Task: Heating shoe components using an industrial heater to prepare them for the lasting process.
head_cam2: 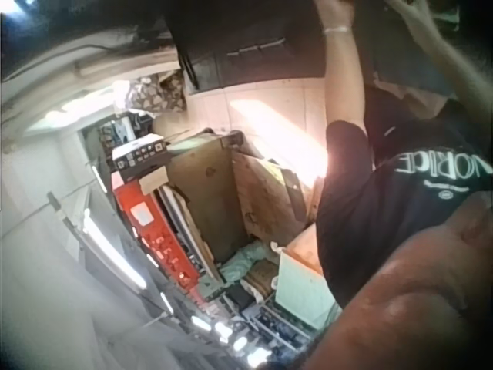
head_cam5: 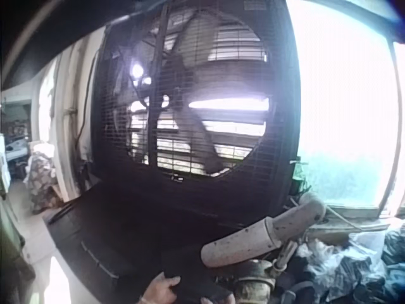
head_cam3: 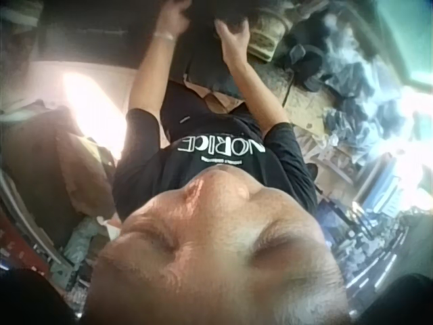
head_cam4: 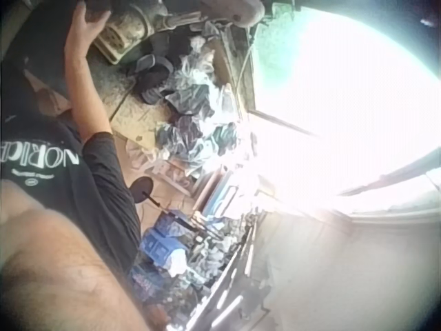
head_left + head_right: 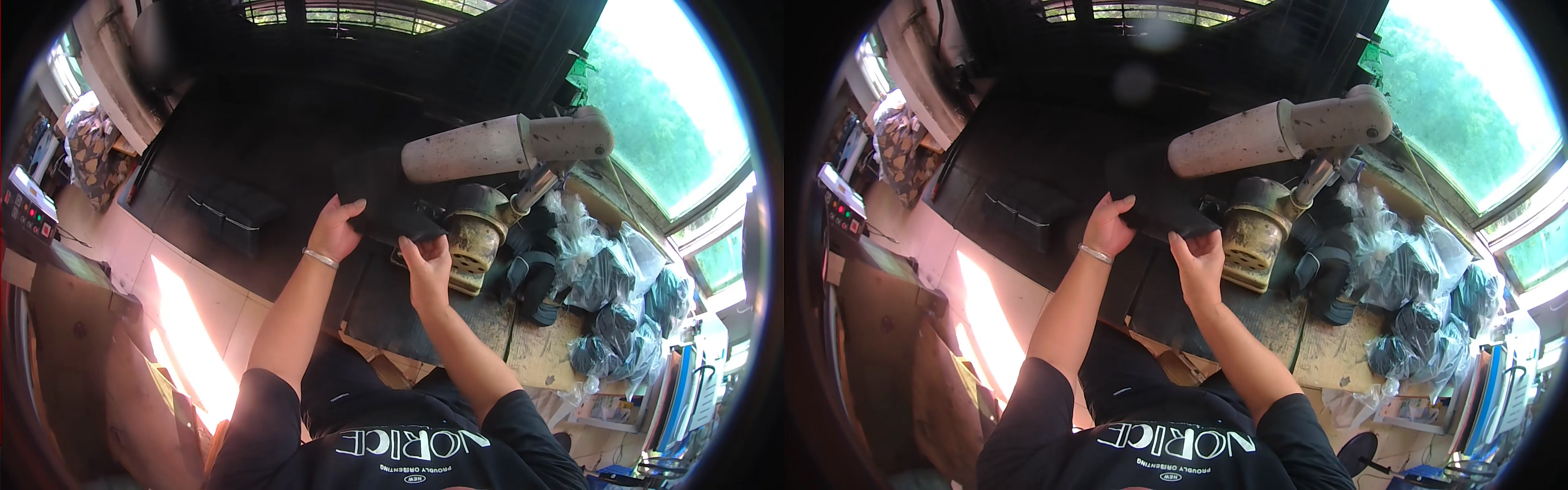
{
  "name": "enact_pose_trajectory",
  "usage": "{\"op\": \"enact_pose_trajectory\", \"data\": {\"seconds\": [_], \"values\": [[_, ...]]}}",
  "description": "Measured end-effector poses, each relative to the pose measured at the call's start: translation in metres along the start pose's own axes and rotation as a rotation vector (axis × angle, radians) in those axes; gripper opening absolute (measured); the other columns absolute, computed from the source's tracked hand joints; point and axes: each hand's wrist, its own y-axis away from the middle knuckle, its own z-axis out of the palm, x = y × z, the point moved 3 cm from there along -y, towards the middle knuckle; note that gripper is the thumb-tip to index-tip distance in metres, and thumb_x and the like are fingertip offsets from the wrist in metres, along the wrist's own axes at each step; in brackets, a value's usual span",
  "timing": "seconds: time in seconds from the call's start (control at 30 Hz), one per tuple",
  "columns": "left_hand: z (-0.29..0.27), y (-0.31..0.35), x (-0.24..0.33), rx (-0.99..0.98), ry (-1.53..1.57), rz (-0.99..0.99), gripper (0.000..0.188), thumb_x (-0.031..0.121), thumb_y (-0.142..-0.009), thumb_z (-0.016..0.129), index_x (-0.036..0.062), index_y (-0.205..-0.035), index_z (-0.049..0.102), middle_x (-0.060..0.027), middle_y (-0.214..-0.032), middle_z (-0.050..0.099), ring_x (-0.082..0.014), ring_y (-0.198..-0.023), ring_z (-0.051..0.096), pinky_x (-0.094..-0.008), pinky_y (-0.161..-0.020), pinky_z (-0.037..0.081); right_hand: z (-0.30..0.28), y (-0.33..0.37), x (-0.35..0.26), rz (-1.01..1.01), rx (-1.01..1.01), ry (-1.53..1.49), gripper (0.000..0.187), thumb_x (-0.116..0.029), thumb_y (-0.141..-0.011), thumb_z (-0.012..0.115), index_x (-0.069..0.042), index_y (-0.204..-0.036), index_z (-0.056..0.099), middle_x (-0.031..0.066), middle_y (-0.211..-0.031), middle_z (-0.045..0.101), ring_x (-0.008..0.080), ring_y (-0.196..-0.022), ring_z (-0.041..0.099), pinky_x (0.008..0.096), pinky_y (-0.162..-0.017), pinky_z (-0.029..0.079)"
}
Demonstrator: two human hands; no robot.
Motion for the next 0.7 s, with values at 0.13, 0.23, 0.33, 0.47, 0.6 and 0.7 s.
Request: {"op": "enact_pose_trajectory", "data": {"seconds": [0.13, 0.23, 0.33, 0.47, 0.6, 0.7], "values": [[-0.007, 0.016, -0.006, 0.029, -0.177, -0.035, 0.041, 0.001, -0.087, 0.057, -0.0027, -0.127, 0.049, -0.0125, -0.122, 0.059, -0.0228, -0.113, 0.056, -0.0353, -0.101, 0.042, -0.006, 0.008, 0.015, 0.098, -0.017, -0.065, 0.032, -0.005, -0.085, 0.065, -0.004, -0.115, 0.052, 0.0060, -0.112, 0.060, 0.0145, -0.102, 0.057, 0.0282, -0.091, 0.044], [-0.006, 0.013, -0.009, 0.016, -0.416, -0.024, 0.041, 0.005, -0.088, 0.057, -0.0034, -0.128, 0.049, -0.0108, -0.122, 0.059, -0.0187, -0.112, 0.056, -0.0314, -0.099, 0.041, -0.017, -0.004, 0.041, 0.219, -0.054, -0.282, 0.033, -0.006, -0.085, 0.061, -0.005, -0.117, 0.051, 0.0063, -0.117, 0.058, 0.0173, -0.109, 0.055, 0.0341, -0.098, 0.040], [-0.004, -0.002, -0.009, -0.045, -0.680, 0.018, 0.040, 0.007, -0.089, 0.057, -0.0032, -0.127, 0.050, -0.0091, -0.120, 0.060, -0.0158, -0.109, 0.056, -0.0292, -0.097, 0.042, -0.024, -0.023, 0.070, 0.330, -0.093, -0.433, 0.036, -0.005, -0.084, 0.059, -0.007, -0.118, 0.049, 0.0053, -0.123, 0.055, 0.0182, -0.114, 0.052, 0.0381, -0.103, 0.037], [-0.005, -0.022, -0.006, -0.131, -1.086, 0.044, 0.040, 0.008, -0.089, 0.056, -0.0017, -0.128, 0.050, -0.0089, -0.118, 0.061, -0.0138, -0.108, 0.055, -0.0281, -0.096, 0.041, -0.022, -0.034, 0.093, 0.380, -0.107, -0.593, 0.033, -0.005, -0.082, 0.060, -0.011, -0.114, 0.053, 0.0009, -0.119, 0.058, 0.0173, -0.113, 0.053, 0.0387, -0.103, 0.037], [-0.004, -0.040, -0.011, -0.178, -1.125, 0.097, 0.044, 0.007, -0.088, 0.055, -0.0012, -0.131, 0.048, -0.0095, -0.116, 0.062, -0.0149, -0.108, 0.055, -0.0292, -0.096, 0.042, -0.023, -0.041, 0.104, 0.384, -0.092, -0.676, 0.026, -0.005, -0.083, 0.060, -0.011, -0.108, 0.058, 0.0003, -0.114, 0.061, 0.0168, -0.111, 0.055, 0.0391, -0.105, 0.037], [0.014, -0.045, -0.016, -0.251, -1.187, 0.096, 0.046, 0.007, -0.089, 0.053, -0.0019, -0.133, 0.045, -0.0134, -0.117, 0.063, -0.0199, -0.108, 0.058, -0.0313, -0.096, 0.042, -0.030, -0.045, 0.097, 0.331, -0.043, -0.697, 0.024, -0.007, -0.083, 0.062, -0.010, -0.107, 0.060, 0.0002, -0.114, 0.063, 0.0164, -0.111, 0.056, 0.0382, -0.107, 0.037]]}}
